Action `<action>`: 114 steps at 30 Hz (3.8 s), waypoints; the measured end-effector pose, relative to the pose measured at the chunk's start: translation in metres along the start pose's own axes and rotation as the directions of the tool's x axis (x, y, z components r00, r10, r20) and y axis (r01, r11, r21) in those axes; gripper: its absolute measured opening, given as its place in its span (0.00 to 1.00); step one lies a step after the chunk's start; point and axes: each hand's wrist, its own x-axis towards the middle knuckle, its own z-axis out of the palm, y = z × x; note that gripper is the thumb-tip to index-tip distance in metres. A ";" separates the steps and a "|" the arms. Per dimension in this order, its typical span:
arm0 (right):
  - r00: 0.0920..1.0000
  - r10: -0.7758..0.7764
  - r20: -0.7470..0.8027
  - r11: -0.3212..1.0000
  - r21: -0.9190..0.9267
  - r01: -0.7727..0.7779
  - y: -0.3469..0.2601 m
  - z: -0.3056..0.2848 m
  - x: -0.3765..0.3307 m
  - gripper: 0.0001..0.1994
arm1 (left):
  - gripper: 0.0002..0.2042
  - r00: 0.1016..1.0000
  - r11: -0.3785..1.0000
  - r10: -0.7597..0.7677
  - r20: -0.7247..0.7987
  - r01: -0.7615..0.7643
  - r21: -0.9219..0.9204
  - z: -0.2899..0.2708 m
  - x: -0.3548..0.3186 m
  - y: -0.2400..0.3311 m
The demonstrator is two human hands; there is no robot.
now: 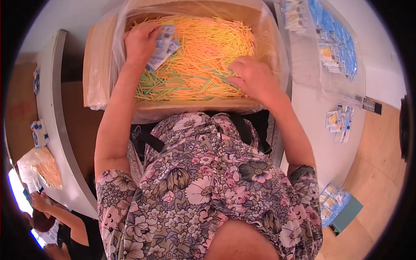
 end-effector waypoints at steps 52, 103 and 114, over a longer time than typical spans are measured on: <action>0.931 -0.062 0.360 0.983 -0.141 0.120 0.018 0.035 0.045 0.10 | 0.07 0.786 0.087 -0.447 0.427 0.514 -0.854 0.002 0.024 0.074; 0.824 0.473 -0.313 0.346 0.926 0.153 -0.013 0.009 0.085 0.17 | 0.05 0.772 0.391 -0.074 0.631 0.604 -0.694 0.007 0.008 0.098; 0.868 0.419 -0.267 0.354 0.928 0.115 -0.021 0.009 0.090 0.19 | 0.05 0.753 0.361 -0.063 0.655 0.629 -0.689 0.010 0.005 0.095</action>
